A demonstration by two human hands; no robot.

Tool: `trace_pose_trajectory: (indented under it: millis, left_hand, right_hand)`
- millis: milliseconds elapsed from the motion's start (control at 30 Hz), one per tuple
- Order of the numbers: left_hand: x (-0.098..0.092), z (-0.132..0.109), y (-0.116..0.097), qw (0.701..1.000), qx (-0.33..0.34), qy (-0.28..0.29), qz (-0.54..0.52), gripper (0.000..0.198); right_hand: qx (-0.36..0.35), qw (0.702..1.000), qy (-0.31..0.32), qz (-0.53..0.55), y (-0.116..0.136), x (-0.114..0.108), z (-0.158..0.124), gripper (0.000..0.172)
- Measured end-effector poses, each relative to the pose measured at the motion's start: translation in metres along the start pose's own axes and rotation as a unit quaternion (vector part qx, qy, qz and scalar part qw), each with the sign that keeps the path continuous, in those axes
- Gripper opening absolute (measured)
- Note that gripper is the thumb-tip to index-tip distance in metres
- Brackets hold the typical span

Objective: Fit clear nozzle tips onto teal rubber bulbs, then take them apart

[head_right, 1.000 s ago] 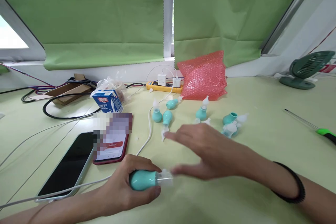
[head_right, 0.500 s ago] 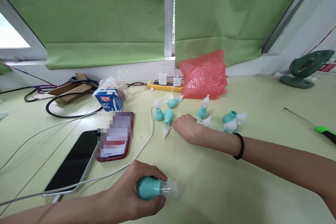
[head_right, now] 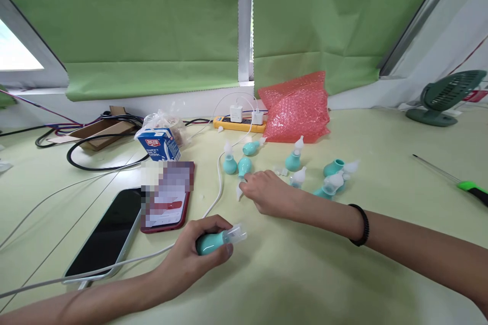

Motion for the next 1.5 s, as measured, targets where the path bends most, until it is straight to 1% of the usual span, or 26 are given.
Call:
trace_pose_trajectory:
  millis: [67,100,167,233,267,333,433,500,567,600,633,667,700,733,800,833,867,900,933,1033,1100,1167,1233,1367,1433,1500]
  left_hand:
    - [0.001,-0.001,0.001,1.0,0.001,0.001,-0.008,0.016]
    - [0.001,-0.001,0.001,1.0,0.001,0.0,-0.01,0.016]
    - [0.001,-0.002,0.002,1.0,0.0,-0.001,-0.014,0.016]
    - [0.001,-0.001,0.003,1.0,-0.001,0.0,-0.015,0.016]
    - [0.001,-0.001,0.004,1.0,0.0,0.001,-0.014,0.016]
    - [0.001,0.0,0.005,1.0,0.0,0.003,-0.013,0.016]
    - [0.0,0.001,0.007,1.0,0.001,-0.004,-0.009,0.017]
    - [-0.002,0.002,0.007,1.0,0.004,-0.015,-0.007,0.017]
    - [-0.004,0.002,0.007,1.0,0.005,-0.027,-0.005,0.017]
    - [-0.006,0.003,0.007,0.999,0.006,-0.032,-0.004,0.016]
    - [-0.007,0.003,0.007,0.999,0.007,-0.037,-0.003,0.015]
    - [-0.008,0.004,0.007,0.999,0.008,-0.042,-0.004,0.014]
    - [-0.009,0.004,0.007,0.999,0.008,-0.046,-0.007,0.013]
    - [-0.01,0.005,0.009,0.999,0.006,-0.049,-0.012,0.015]
    - [-0.01,0.006,0.014,0.998,-0.004,-0.051,-0.026,0.023]
    - [-0.01,0.006,0.016,0.998,-0.007,-0.051,-0.033,0.027]
    - [-0.009,0.007,0.018,0.998,-0.009,-0.051,-0.04,0.03]
    - [-0.009,0.007,0.02,0.998,-0.007,-0.052,-0.044,0.032]
    - [-0.009,0.008,0.02,0.997,-0.003,-0.053,-0.047,0.033]
    - [-0.007,0.008,0.022,0.997,0.004,-0.058,-0.048,0.033]
    - [-0.007,0.008,0.023,0.997,0.004,-0.061,-0.044,0.033]
    - [-0.006,0.007,0.024,0.997,0.004,-0.064,-0.038,0.031]
    - [-0.006,0.007,0.023,0.997,0.006,-0.068,-0.03,0.03]
    - [-0.005,0.005,0.019,0.998,0.015,-0.064,-0.021,0.028]
    - [-0.003,0.004,0.017,0.998,0.019,-0.054,-0.023,0.026]
    - [-0.001,0.004,0.014,0.998,0.024,-0.045,-0.022,0.026]
  right_hand:
    - [0.037,0.999,-0.011,-0.038,-0.007,-0.003,0.001,0.016]
    - [0.058,0.997,-0.006,-0.055,-0.012,-0.003,0.001,0.016]
    - [0.082,0.994,0.032,-0.065,-0.02,0.003,0.001,0.018]
    - [0.08,0.993,0.075,-0.05,-0.022,0.012,0.001,0.02]
    - [0.072,0.993,0.084,-0.041,-0.022,0.015,0.001,0.021]
    - [0.055,0.996,0.067,-0.025,-0.02,0.016,0.002,0.02]
    - [0.019,1.0,0.017,0.019,-0.013,0.012,0.003,0.016]
    - [-0.001,0.998,-0.01,0.062,-0.007,0.006,0.003,0.016]
    - [-0.01,0.991,-0.053,0.124,-0.003,-0.006,-0.001,0.017]
    - [-0.012,0.981,-0.087,0.172,-0.002,-0.015,-0.005,0.017]
    - [-0.01,0.964,-0.126,0.232,-0.003,-0.024,-0.01,0.017]
    - [-0.004,0.939,-0.161,0.303,-0.006,-0.031,-0.015,0.016]
    - [0.008,0.907,-0.184,0.379,-0.01,-0.035,-0.021,0.015]
    - [0.026,0.869,-0.193,0.455,-0.014,-0.034,-0.025,0.015]
    - [0.061,0.794,-0.167,0.582,-0.019,-0.023,-0.03,0.019]
    - [0.071,0.763,-0.144,0.626,-0.018,-0.016,-0.03,0.022]
    - [0.075,0.74,-0.121,0.658,-0.016,-0.009,-0.03,0.024]
    - [0.074,0.725,-0.103,0.677,-0.014,-0.005,-0.029,0.025]
    - [0.072,0.717,-0.089,0.687,-0.011,-0.001,-0.028,0.026]
    - [0.067,0.718,-0.068,0.689,-0.008,0.004,-0.024,0.027]
    - [0.072,0.712,-0.056,0.697,-0.008,0.007,-0.022,0.028]
    - [0.082,0.691,-0.04,0.717,-0.007,0.013,-0.021,0.028]
    - [0.092,0.664,-0.024,0.742,-0.006,0.019,-0.02,0.028]
    - [0.089,0.62,0.003,0.779,0.0,0.027,-0.018,0.026]
    - [0.084,0.612,0.014,0.786,0.003,0.028,-0.017,0.026]
    - [0.077,0.612,0.025,0.787,0.006,0.028,-0.016,0.029]
Point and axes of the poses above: each hand's wrist, its own z-axis towards the middle knuckle, its own x-axis out of the palm, y = z × x, the point moved 9 cm from there along z, towards the middle knuckle, and after that the axes turned 2 degrees about x, right-handed, at the moved point
